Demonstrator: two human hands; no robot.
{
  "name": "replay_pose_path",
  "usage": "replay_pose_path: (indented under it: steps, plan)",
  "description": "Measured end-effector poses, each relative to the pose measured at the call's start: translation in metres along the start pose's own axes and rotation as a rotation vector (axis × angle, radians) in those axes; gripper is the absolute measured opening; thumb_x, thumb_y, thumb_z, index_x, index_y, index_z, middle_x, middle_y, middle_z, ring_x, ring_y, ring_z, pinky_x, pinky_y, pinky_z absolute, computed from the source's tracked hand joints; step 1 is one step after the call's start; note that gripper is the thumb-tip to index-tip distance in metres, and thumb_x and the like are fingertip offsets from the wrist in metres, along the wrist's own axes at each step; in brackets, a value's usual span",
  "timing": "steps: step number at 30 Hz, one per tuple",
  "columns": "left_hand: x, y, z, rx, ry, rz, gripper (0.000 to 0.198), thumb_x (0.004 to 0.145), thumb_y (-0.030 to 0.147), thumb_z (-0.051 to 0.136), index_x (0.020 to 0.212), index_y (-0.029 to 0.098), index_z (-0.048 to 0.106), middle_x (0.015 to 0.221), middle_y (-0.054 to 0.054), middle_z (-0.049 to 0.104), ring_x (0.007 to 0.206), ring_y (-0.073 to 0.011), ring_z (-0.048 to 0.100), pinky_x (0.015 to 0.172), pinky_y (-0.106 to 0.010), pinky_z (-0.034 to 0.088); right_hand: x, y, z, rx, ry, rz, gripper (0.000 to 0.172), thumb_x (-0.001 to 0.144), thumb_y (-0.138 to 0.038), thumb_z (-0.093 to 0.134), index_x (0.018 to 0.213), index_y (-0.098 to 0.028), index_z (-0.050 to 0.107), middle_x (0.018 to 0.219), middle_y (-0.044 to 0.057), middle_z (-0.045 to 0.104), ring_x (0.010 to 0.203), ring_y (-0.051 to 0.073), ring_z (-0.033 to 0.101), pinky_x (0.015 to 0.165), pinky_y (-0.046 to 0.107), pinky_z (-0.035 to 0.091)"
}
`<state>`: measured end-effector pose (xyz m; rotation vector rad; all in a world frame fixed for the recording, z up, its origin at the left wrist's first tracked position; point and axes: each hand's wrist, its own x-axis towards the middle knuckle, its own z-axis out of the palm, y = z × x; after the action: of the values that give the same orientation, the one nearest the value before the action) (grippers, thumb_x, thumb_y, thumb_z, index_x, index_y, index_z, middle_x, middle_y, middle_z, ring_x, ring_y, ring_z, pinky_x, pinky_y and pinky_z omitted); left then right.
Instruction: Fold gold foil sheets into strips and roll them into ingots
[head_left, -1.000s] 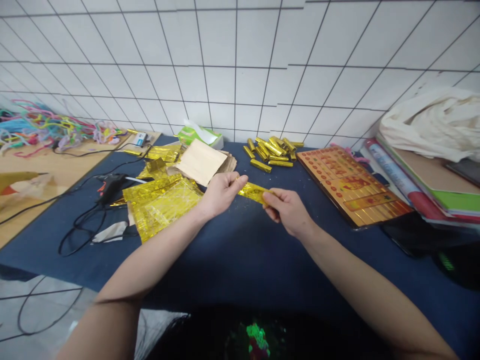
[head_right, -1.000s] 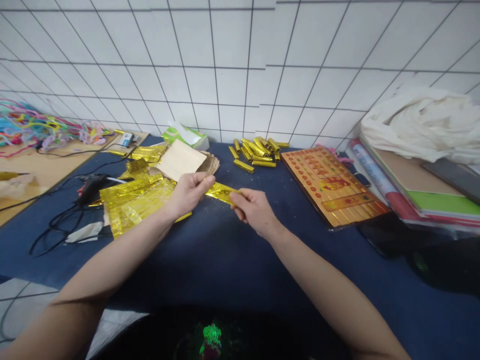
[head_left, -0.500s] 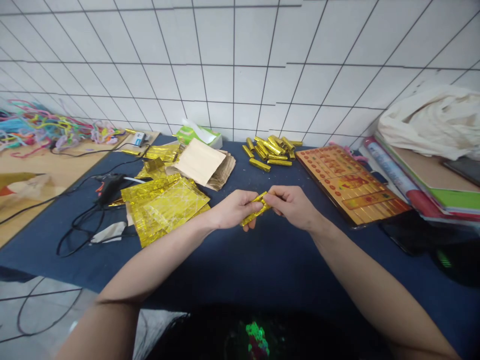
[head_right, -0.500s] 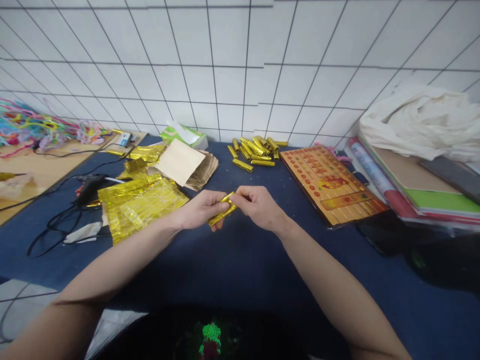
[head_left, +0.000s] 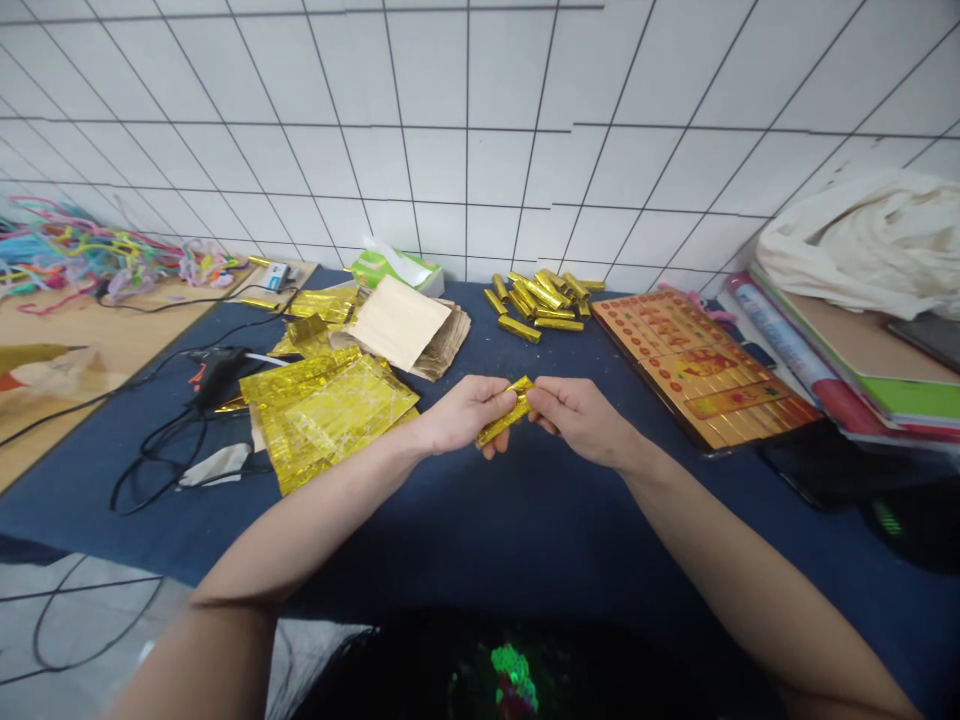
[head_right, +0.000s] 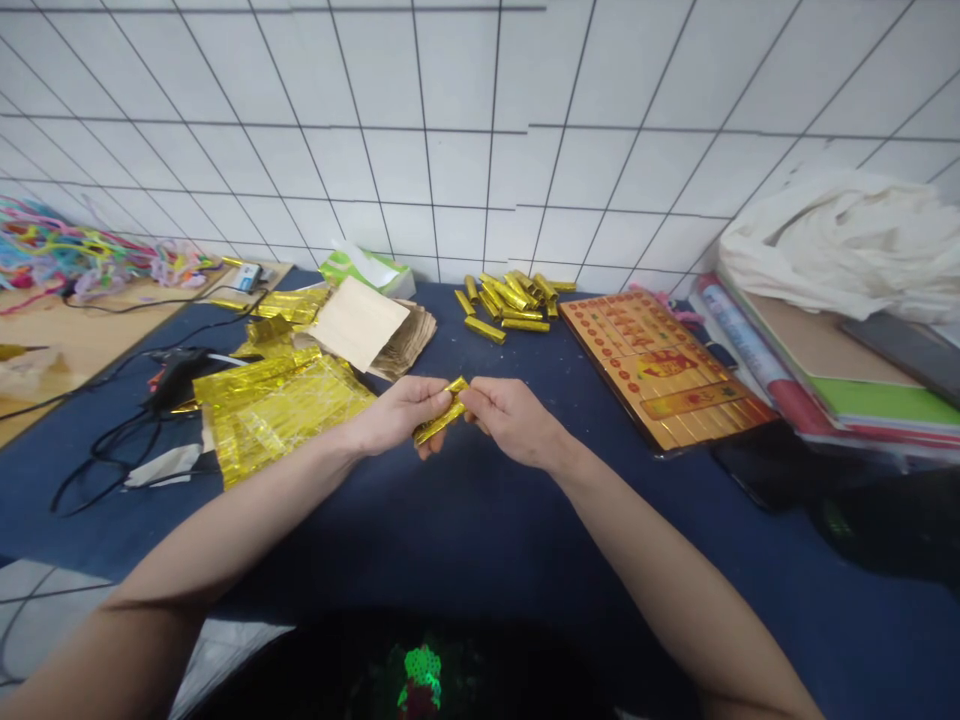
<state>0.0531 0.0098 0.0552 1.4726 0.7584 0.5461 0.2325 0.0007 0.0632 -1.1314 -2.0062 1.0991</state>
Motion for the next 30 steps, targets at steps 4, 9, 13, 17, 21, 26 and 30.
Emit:
replay_pose_path:
  steps: [4, 9, 13, 17, 21, 26, 30]
  plan:
    - [0.0, 0.0, -0.001, 0.042, 0.01, 0.025, 0.038, 0.084, 0.051, 0.041, 0.076, 0.015, 0.047, 0.047, 0.005, 0.048, 0.034, -0.0045, 0.038, 0.035, -0.016, 0.029, -0.001, 0.0, 0.001, -0.118, 0.033, -0.07, 0.032, 0.088, -0.036, 0.038, 0.061, -0.019, 0.044, 0.053, -0.005, 0.042, 0.049, 0.008, 0.039, 0.049, 0.022, 0.031]
    - [-0.001, 0.005, -0.004, 0.235, 0.023, 0.106, 0.035, 0.087, 0.045, 0.039, 0.067, 0.017, 0.043, 0.049, 0.006, 0.041, 0.041, -0.0046, 0.036, 0.041, -0.017, 0.029, 0.0, 0.0, 0.002, -0.131, 0.04, -0.04, 0.031, 0.085, -0.037, 0.041, 0.061, -0.019, 0.042, 0.054, -0.005, 0.04, 0.049, 0.008, 0.037, 0.048, 0.022, 0.029]
    - [-0.004, 0.009, -0.004, 0.419, -0.029, 0.094, 0.034, 0.089, 0.04, 0.035, 0.064, 0.017, 0.041, 0.052, 0.005, 0.044, 0.047, -0.006, 0.041, 0.046, -0.018, 0.034, 0.0, -0.001, 0.005, -0.127, 0.056, -0.029, 0.034, 0.086, -0.037, 0.041, 0.058, -0.019, 0.037, 0.053, -0.006, 0.036, 0.049, 0.008, 0.034, 0.048, 0.022, 0.027]
    - [-0.005, 0.011, -0.004, 0.435, -0.038, 0.011, 0.025, 0.08, 0.039, 0.052, 0.075, 0.016, 0.045, 0.055, 0.006, 0.047, 0.048, -0.0065, 0.046, 0.045, -0.018, 0.036, 0.0, 0.001, 0.007, -0.169, 0.141, -0.072, 0.035, 0.087, -0.035, 0.039, 0.056, -0.019, 0.033, 0.053, -0.006, 0.034, 0.051, 0.008, 0.032, 0.049, 0.023, 0.026]
    - [-0.007, 0.013, -0.007, 0.388, -0.063, -0.047, 0.016, 0.079, 0.031, 0.053, 0.079, 0.017, 0.045, 0.06, 0.004, 0.055, 0.046, -0.007, 0.052, 0.044, -0.018, 0.039, -0.001, 0.002, 0.01, -0.186, 0.207, -0.065, 0.033, 0.087, -0.036, 0.039, 0.059, -0.019, 0.038, 0.054, -0.005, 0.037, 0.051, 0.009, 0.035, 0.05, 0.024, 0.027]
    - [-0.009, 0.016, -0.014, 0.289, -0.129, -0.099, 0.016, 0.08, 0.029, 0.052, 0.076, 0.016, 0.044, 0.058, 0.002, 0.058, 0.042, -0.0066, 0.052, 0.04, -0.016, 0.038, -0.002, 0.002, 0.013, -0.228, 0.229, -0.065, 0.034, 0.088, -0.038, 0.038, 0.06, -0.019, 0.041, 0.053, -0.004, 0.039, 0.049, 0.009, 0.036, 0.051, 0.025, 0.028]
    - [-0.007, 0.014, -0.016, 0.179, -0.025, -0.058, 0.021, 0.077, 0.031, 0.057, 0.071, 0.016, 0.042, 0.053, 0.003, 0.057, 0.037, -0.0042, 0.047, 0.036, -0.014, 0.033, -0.003, 0.001, 0.013, -0.195, 0.325, -0.054, 0.035, 0.087, -0.039, 0.039, 0.058, -0.02, 0.038, 0.052, -0.004, 0.036, 0.049, 0.009, 0.034, 0.049, 0.025, 0.027]
